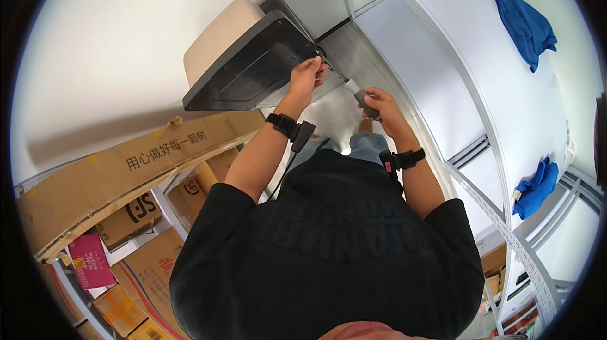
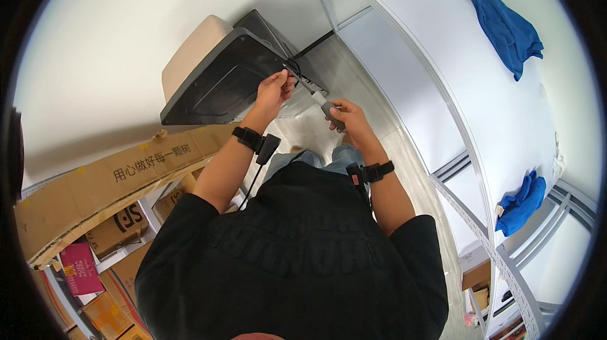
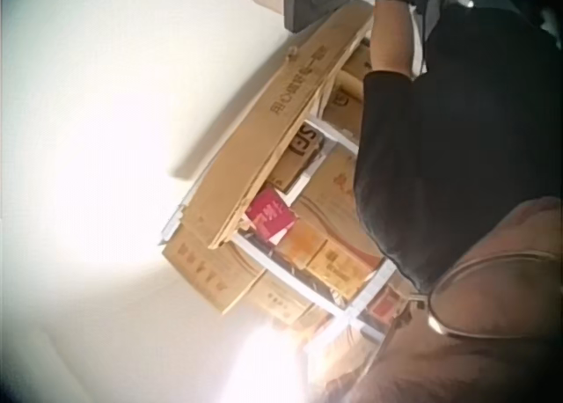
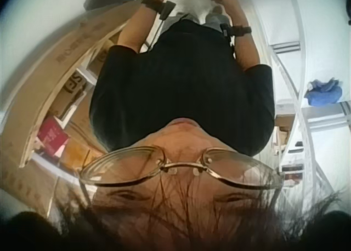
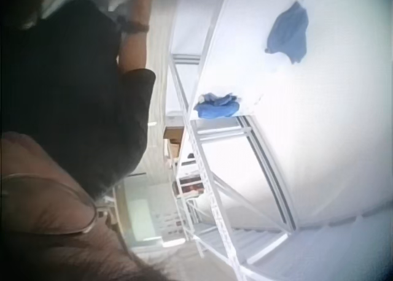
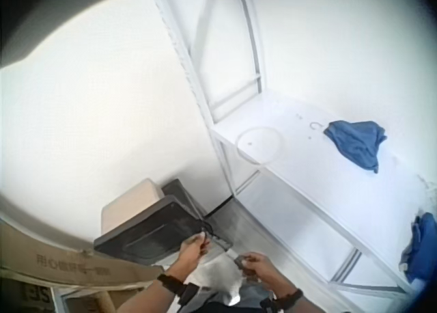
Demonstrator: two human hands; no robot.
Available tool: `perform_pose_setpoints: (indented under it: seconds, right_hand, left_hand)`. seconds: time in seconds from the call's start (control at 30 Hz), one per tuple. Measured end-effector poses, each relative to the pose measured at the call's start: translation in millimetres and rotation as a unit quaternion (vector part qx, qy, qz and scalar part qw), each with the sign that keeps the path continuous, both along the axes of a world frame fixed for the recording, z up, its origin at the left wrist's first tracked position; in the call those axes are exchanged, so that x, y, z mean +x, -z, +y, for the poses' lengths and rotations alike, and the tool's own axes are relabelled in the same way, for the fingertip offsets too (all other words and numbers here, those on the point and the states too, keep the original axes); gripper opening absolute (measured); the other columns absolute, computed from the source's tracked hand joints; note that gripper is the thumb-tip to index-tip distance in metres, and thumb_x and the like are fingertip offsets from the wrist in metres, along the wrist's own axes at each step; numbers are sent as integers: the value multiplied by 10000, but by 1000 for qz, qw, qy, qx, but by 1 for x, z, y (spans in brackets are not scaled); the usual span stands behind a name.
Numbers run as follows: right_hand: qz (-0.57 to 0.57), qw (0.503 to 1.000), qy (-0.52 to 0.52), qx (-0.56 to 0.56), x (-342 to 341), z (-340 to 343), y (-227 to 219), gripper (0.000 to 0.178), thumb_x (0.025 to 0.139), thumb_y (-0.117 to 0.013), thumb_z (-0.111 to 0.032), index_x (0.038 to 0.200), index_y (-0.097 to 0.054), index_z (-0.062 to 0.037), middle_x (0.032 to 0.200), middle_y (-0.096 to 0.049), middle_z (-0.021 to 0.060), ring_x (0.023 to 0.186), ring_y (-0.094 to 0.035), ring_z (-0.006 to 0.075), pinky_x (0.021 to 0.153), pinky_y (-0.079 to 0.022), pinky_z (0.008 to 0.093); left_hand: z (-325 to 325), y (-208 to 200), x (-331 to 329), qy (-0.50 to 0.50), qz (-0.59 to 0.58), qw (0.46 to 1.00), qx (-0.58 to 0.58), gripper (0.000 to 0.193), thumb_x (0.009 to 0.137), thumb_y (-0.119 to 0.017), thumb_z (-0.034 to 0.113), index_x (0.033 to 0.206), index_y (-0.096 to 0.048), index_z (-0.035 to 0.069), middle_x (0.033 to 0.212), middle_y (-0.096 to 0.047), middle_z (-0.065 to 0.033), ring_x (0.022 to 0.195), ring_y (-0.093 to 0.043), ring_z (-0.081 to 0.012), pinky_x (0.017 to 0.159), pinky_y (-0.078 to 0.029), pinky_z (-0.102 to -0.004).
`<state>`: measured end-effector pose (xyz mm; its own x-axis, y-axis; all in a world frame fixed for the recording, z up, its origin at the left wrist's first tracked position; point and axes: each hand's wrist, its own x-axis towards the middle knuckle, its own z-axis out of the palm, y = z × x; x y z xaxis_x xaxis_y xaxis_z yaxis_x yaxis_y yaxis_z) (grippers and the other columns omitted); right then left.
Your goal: The person mounts a beige and black electronic device onto a white wall shelf using a screwdriver to secure multiple screws. They then wipe the device with a blue cloth and continue tightening screws on the back panel.
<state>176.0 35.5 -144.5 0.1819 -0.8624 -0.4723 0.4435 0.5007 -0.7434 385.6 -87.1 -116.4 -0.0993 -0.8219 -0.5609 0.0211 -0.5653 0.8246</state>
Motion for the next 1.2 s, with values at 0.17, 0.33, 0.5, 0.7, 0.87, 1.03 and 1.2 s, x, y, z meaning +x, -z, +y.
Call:
perform_pose_setpoints:
  seconds: [0.17, 0.33, 0.5, 0.7, 0.87, 1.03, 1.2]
  right_hand:
    - [18, 1000, 19, 2, 0, -14, 8, 271, 910, -601, -186, 1139, -586, -44, 864, -634, 35, 672, -584, 111, 572, -403, 248]
    - [31, 999, 27, -11, 14, -16, 10, 275, 914, -607, -206, 1139, -581, -52, 895, -622, 46, 695, -580, 114, 599, -404, 251]
    - [26, 999, 42, -4, 33, -13, 8, 272, 910, -614, -200, 1136, -581, -53, 879, -609, 39, 700, -583, 114, 596, -396, 246]
    - [31, 996, 77, 18, 44, -9, 6, 275, 893, -623, -189, 1126, -578, -50, 849, -603, 15, 687, -575, 96, 582, -393, 245]
    - [28, 996, 87, 19, 51, -11, 8, 276, 889, -625, -178, 1124, -579, -40, 858, -604, 22, 680, -565, 93, 572, -379, 245]
    - [56, 995, 87, 10, 54, -14, -2, 280, 893, -623, -178, 1125, -578, -29, 863, -604, 49, 683, -573, 111, 581, -406, 258]
    - [97, 990, 98, -13, 60, -17, -8, 311, 877, -638, -177, 1123, -562, -2, 881, -604, 82, 696, -585, 142, 640, -466, 287]
  left_hand:
    - [-1, -56, 3, 296, -337, 878, -165, 267, 831, -703, 235, 1044, -629, 92, 919, -644, -27, 805, -587, -159, 709, -466, -298]
    - [-16, -116, -13, 321, -499, 507, -625, 334, 705, -711, 110, 1026, -631, 60, 1017, -607, -79, 996, -551, -261, 840, -446, -373]
    - [-54, -117, -36, 474, -618, 313, -543, 313, 689, -683, 106, 989, -636, 33, 1033, -605, -90, 1007, -540, -260, 826, -425, -342]
    - [-73, -107, -46, 534, -726, 142, -410, 157, 820, -594, 180, 885, -703, 87, 924, -669, -72, 931, -599, -221, 797, -391, -355]
    - [-78, -101, -51, 563, -723, 126, -381, 155, 845, -576, 186, 854, -715, 117, 871, -681, -56, 872, -626, -230, 743, -422, -361]
    - [-76, -90, -52, 543, -735, 128, -385, 184, 861, -556, 195, 879, -721, 117, 890, -685, -68, 893, -629, -248, 771, -442, -410]
    - [-72, -89, -54, 540, -734, 151, -384, 200, 869, -542, 200, 898, -721, 116, 916, -684, -76, 925, -625, -261, 802, -448, -436]
